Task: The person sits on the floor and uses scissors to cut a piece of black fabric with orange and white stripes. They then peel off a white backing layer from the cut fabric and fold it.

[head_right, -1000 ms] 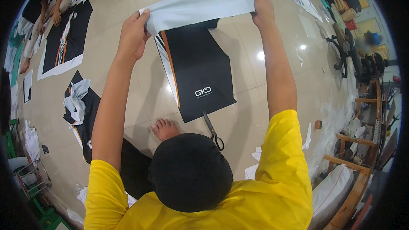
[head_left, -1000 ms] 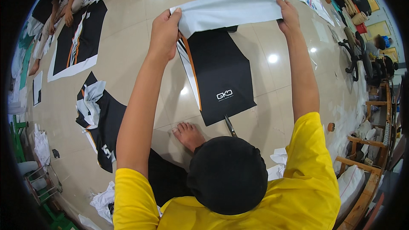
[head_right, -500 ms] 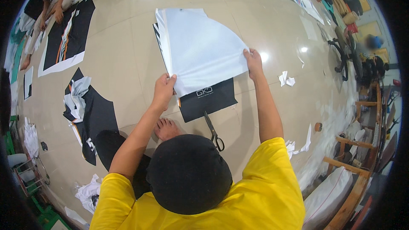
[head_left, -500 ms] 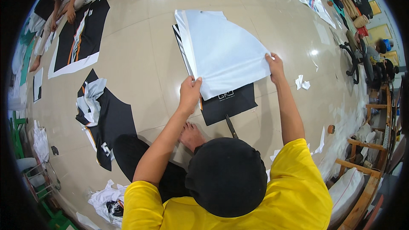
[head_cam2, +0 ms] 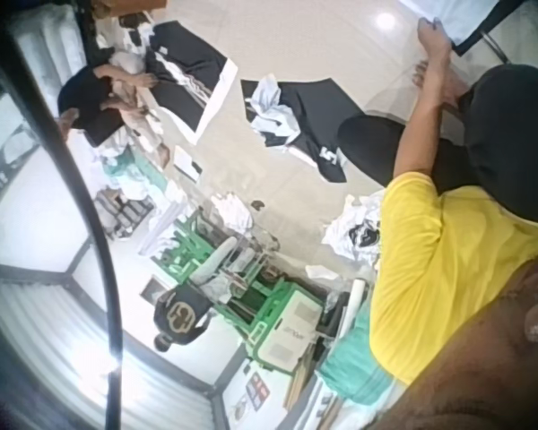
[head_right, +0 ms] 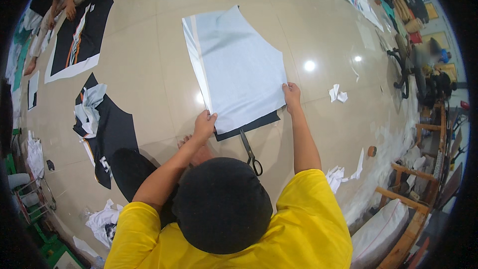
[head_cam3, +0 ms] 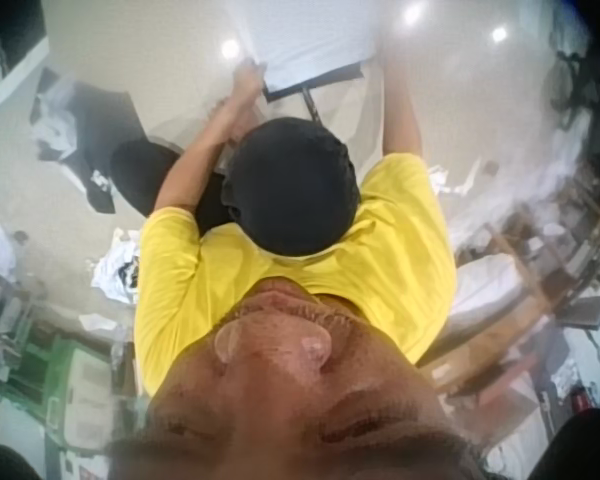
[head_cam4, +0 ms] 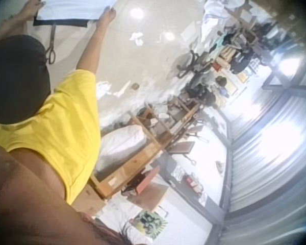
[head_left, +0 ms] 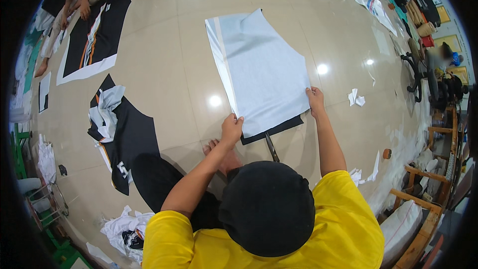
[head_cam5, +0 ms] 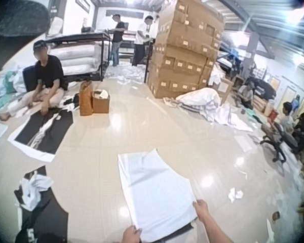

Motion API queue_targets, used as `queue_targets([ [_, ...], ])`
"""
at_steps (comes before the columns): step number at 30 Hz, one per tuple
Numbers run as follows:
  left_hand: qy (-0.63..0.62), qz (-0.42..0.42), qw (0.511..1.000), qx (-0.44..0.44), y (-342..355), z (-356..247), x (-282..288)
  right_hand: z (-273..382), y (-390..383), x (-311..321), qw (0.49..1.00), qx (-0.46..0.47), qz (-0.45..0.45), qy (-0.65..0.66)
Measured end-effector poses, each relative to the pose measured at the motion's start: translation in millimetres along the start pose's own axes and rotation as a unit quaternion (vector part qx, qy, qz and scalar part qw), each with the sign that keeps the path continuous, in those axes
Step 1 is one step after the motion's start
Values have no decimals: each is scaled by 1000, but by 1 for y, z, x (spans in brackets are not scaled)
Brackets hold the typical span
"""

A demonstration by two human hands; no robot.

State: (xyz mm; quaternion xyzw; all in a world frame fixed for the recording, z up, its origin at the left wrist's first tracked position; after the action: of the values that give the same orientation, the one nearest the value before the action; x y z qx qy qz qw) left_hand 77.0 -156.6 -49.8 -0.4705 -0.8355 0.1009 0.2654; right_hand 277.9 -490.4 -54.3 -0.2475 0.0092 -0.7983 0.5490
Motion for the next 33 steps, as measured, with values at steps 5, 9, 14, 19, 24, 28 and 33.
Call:
queue_targets([
  [5,-15,0,999,-36,-6,13,-1,-9,-9,10,999,32,-13,5],
  [9,-50,18,999,2,-14,14,-3,-12,-9,11,998,61,-24,-10],
  [14,-11,21,1000,-16,-14,14,1,-20,-14,18,988,119,-67,-70],
  [19,-6,6,1000,-17,-10,17,4,-25,-20,18,981,148,-90,-89],
  [24,19,6,1000,-21,-13,13,4,-29,-22,21,973,174,-103,-108],
  [28,13,4,1000,-20,-16,15,4,-23,-28,24,974,167,-106,-109],
  [33,-3,0,1000,-16,-21,13,8,-22,-32,28,974,164,-110,-111],
])
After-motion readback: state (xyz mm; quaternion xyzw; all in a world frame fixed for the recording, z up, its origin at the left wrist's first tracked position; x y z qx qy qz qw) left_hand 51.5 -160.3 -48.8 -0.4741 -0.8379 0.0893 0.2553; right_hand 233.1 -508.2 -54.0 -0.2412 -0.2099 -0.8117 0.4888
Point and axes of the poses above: each hand's wrist, its own y-axis towards the middle knuckle, its own x-axis out of the back of the hand, z = x × y, the point moved 1 cm from there along y, towards the middle knuckle, and after that the axes turned 14 degrees about -z, right-handed, at the moved point
